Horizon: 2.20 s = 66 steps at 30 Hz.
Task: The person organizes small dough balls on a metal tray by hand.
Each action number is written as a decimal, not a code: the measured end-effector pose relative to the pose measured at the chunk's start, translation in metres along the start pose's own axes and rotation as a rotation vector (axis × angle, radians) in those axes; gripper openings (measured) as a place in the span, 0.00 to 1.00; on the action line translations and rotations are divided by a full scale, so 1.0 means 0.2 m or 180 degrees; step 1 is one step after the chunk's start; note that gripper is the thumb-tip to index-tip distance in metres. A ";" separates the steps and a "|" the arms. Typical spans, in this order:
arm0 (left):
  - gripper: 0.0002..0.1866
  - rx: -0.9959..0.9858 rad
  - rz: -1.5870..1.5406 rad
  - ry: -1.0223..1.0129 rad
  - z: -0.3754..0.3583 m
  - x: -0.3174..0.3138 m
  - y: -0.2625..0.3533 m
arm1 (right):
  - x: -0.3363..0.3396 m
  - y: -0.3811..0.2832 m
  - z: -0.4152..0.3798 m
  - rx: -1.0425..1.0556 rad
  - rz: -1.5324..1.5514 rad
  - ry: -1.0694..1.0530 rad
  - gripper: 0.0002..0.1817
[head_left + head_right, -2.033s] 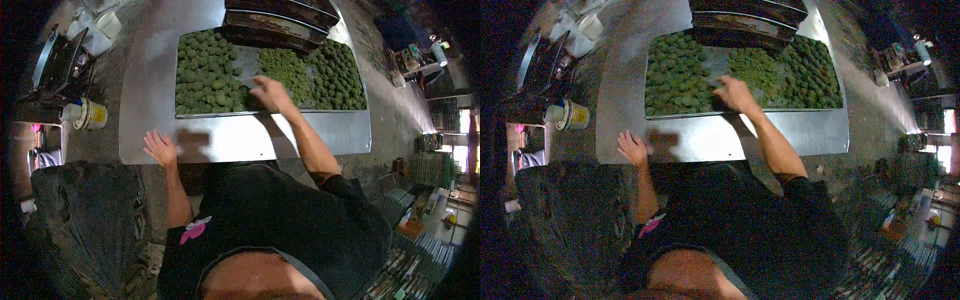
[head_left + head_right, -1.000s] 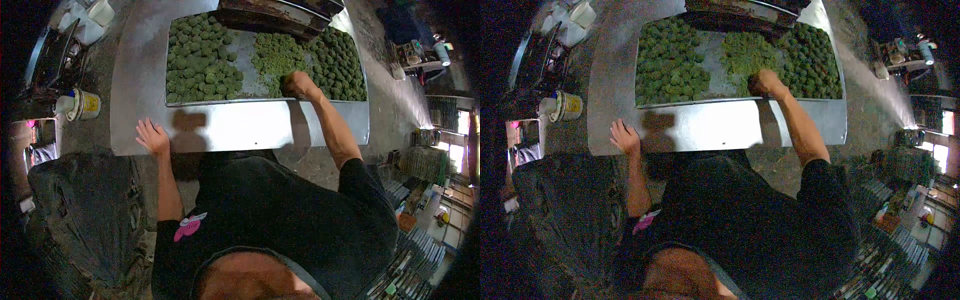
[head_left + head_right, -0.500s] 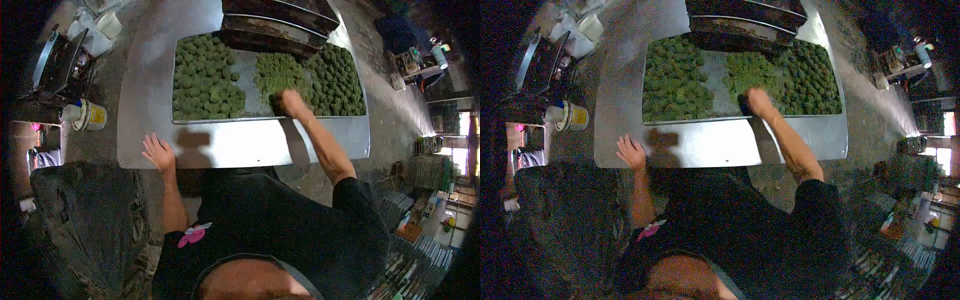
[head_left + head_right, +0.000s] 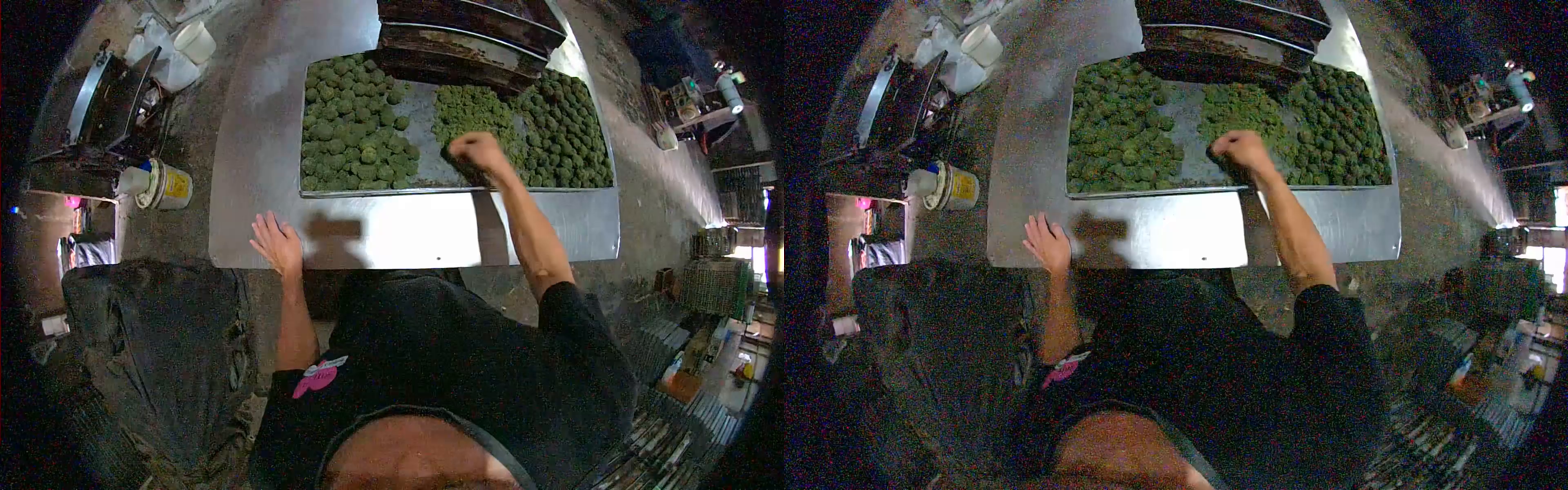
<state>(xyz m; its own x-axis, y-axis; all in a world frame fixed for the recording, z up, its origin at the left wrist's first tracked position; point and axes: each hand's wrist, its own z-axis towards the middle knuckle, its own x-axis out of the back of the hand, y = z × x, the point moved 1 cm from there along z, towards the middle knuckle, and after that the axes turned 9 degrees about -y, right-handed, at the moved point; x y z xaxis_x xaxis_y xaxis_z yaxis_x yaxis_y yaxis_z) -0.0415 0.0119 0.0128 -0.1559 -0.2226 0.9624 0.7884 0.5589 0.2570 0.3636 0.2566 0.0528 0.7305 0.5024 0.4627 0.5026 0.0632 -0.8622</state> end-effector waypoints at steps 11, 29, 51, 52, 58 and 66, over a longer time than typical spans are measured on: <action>0.24 0.0010 -0.0022 -0.0030 0.00 -0.01 0.00 | 0.13 0.01 -0.09 -0.0694 0.3741 0.0967 0.20; 0.23 0.0043 0.0062 -0.0046 -0.01 0.00 0.01 | 0.16 0.05 -0.21 -0.0394 0.4388 0.1124 0.17; 0.24 -0.0026 0.0000 -0.0081 -0.01 -0.02 -0.01 | 0.08 -0.10 -0.18 -0.0843 0.2819 0.1948 0.23; 0.23 -0.0013 -0.0038 -0.0063 -0.01 -0.02 -0.01 | 0.09 -0.10 -0.18 -0.0852 0.2821 0.1950 0.23; 0.23 0.0032 -0.0050 -0.0061 -0.01 -0.01 0.00 | 0.13 -0.21 -0.29 -0.0148 0.2778 0.0995 0.13; 0.23 0.0025 -0.0075 -0.0056 -0.01 0.00 0.00 | 0.08 -0.19 -0.22 -0.0768 0.3189 0.1434 0.23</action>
<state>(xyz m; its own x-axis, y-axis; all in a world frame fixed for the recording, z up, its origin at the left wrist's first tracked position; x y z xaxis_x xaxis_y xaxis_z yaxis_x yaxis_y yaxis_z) -0.0405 0.0105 0.0123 -0.1851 -0.2217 0.9574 0.7796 0.5600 0.2804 0.3761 0.2239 0.1017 0.9310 -0.1276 -0.3420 -0.3642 -0.3871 -0.8470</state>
